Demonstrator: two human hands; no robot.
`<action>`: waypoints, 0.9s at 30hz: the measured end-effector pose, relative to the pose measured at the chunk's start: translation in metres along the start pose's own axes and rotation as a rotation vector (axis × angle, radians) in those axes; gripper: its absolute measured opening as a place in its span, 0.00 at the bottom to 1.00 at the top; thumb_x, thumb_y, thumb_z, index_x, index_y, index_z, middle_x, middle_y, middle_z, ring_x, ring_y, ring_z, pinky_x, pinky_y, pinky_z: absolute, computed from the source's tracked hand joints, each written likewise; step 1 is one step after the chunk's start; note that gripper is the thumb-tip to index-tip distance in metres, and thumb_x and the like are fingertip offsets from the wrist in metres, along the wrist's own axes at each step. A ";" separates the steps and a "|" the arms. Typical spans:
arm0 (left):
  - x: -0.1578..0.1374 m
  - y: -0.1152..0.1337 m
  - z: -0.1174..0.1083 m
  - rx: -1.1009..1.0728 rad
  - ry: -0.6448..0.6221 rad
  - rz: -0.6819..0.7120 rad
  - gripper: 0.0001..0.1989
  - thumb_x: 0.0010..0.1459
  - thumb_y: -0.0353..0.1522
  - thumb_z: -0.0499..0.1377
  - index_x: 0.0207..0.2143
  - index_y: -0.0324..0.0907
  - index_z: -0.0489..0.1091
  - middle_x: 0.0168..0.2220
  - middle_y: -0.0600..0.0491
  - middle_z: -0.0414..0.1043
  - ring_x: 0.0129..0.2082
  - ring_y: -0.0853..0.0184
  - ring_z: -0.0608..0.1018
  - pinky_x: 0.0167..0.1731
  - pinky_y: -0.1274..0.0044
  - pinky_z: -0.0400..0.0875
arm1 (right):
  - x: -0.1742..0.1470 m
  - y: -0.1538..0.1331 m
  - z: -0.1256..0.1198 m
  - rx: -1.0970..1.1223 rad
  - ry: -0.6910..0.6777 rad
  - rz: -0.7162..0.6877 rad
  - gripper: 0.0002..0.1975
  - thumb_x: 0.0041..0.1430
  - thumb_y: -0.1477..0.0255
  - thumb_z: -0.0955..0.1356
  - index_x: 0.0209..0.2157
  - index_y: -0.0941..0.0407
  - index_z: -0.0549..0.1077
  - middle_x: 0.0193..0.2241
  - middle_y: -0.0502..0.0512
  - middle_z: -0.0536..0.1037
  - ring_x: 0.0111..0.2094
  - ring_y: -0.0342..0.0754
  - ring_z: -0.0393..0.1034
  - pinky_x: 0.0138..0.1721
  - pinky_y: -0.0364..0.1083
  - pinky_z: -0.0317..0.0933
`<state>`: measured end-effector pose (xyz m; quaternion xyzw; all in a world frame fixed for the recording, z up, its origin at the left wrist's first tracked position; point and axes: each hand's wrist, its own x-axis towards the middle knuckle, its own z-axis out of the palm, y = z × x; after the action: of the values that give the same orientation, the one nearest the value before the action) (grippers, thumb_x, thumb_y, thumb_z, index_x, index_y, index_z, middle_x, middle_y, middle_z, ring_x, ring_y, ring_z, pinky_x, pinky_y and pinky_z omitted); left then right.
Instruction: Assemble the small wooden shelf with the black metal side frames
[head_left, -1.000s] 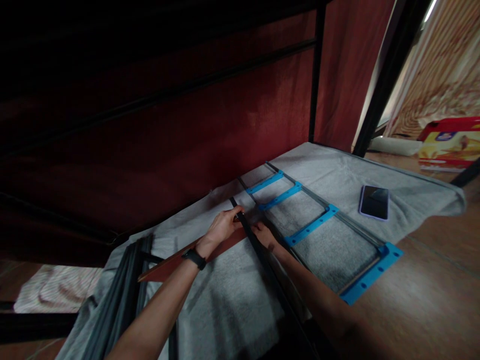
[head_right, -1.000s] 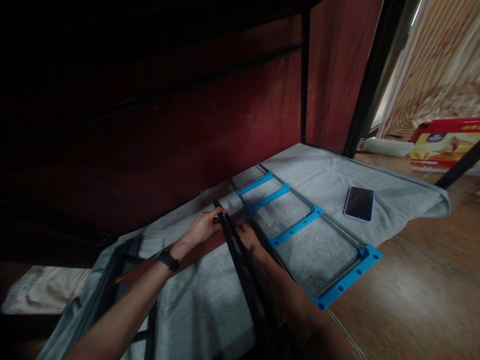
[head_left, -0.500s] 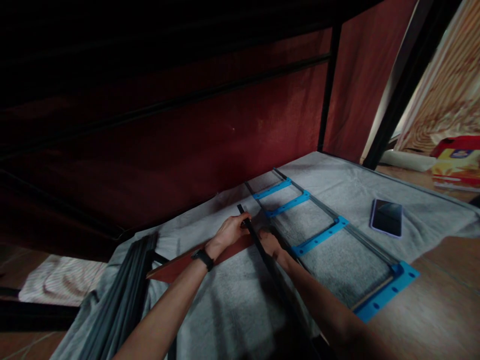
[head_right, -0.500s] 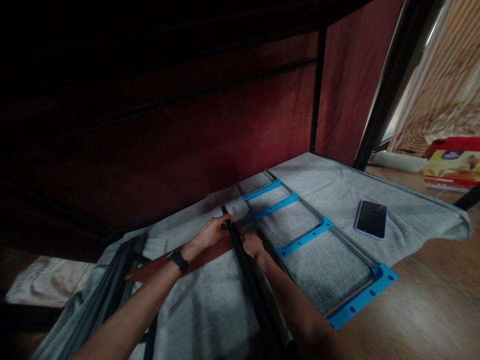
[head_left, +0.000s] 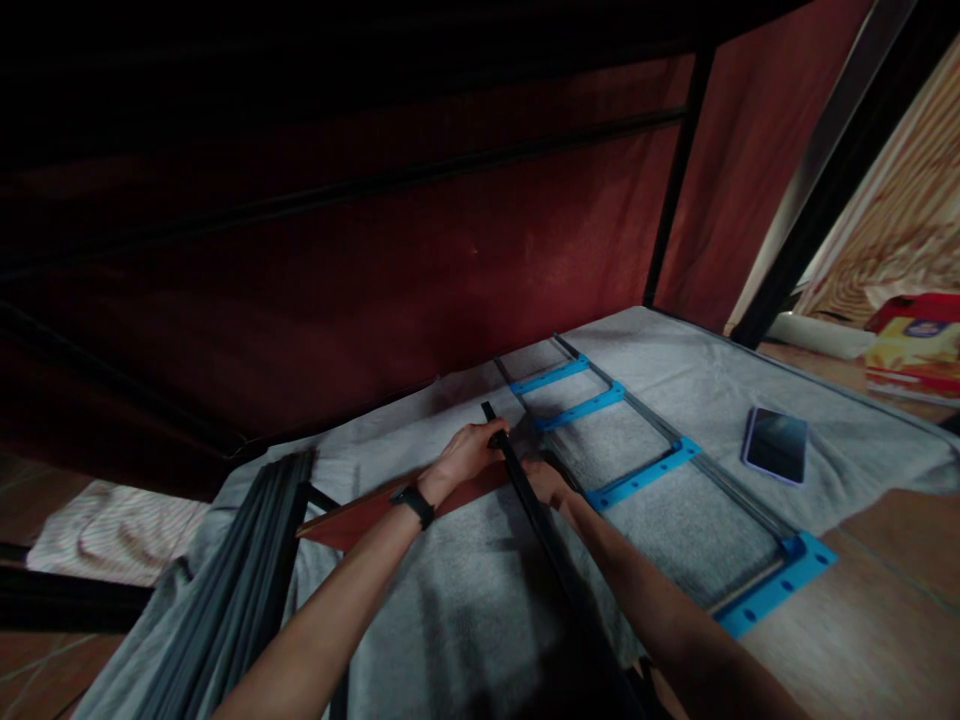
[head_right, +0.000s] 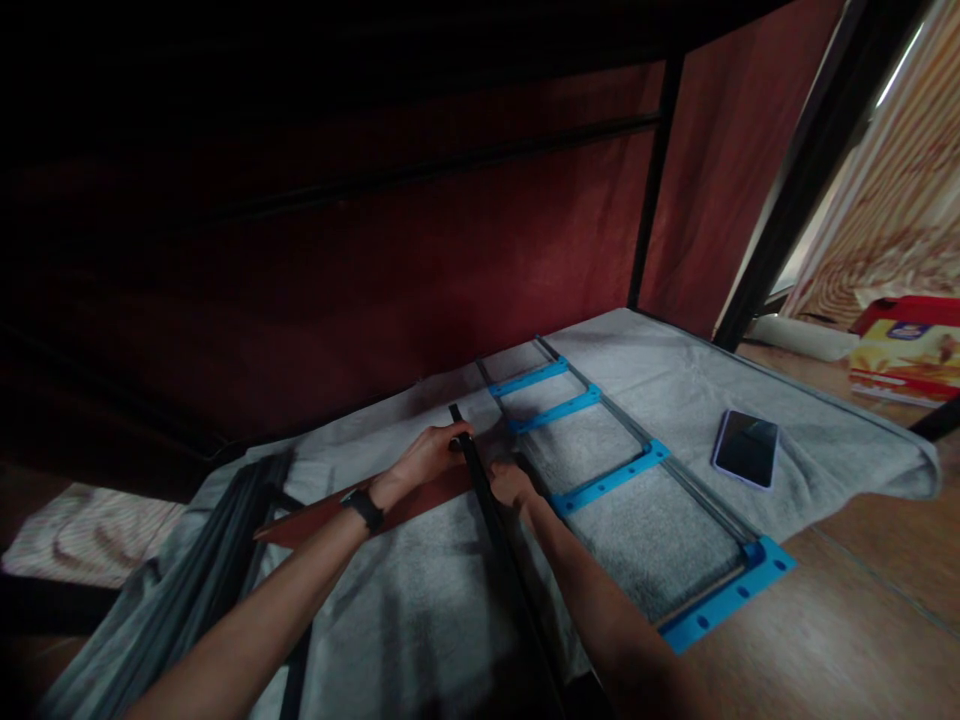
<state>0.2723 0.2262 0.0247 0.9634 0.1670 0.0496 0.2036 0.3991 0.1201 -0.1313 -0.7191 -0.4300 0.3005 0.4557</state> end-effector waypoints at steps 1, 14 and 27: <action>0.000 -0.001 0.001 -0.004 -0.002 -0.001 0.11 0.56 0.27 0.59 0.42 0.47 0.71 0.33 0.57 0.76 0.30 0.69 0.77 0.30 0.79 0.62 | -0.001 -0.001 -0.001 -0.019 -0.008 0.009 0.10 0.49 0.67 0.68 0.17 0.48 0.67 0.24 0.56 0.74 0.35 0.52 0.71 0.41 0.50 0.61; 0.003 -0.003 0.003 0.009 -0.056 -0.008 0.14 0.58 0.34 0.61 0.48 0.48 0.71 0.37 0.53 0.78 0.38 0.63 0.80 0.35 0.78 0.66 | -0.002 -0.051 -0.023 0.232 0.162 -0.070 0.17 0.63 0.56 0.57 0.35 0.51 0.71 0.32 0.52 0.76 0.35 0.49 0.72 0.36 0.47 0.66; -0.080 -0.045 -0.043 0.020 0.020 -0.169 0.37 0.57 0.36 0.61 0.67 0.43 0.55 0.60 0.42 0.70 0.56 0.56 0.74 0.55 0.70 0.66 | 0.005 -0.070 -0.026 0.218 0.183 -0.169 0.15 0.56 0.57 0.63 0.34 0.53 0.72 0.33 0.53 0.77 0.37 0.50 0.71 0.43 0.49 0.65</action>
<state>0.1761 0.2537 0.0430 0.9473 0.2503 0.0403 0.1956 0.3987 0.1290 -0.0572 -0.6508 -0.4106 0.2393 0.5921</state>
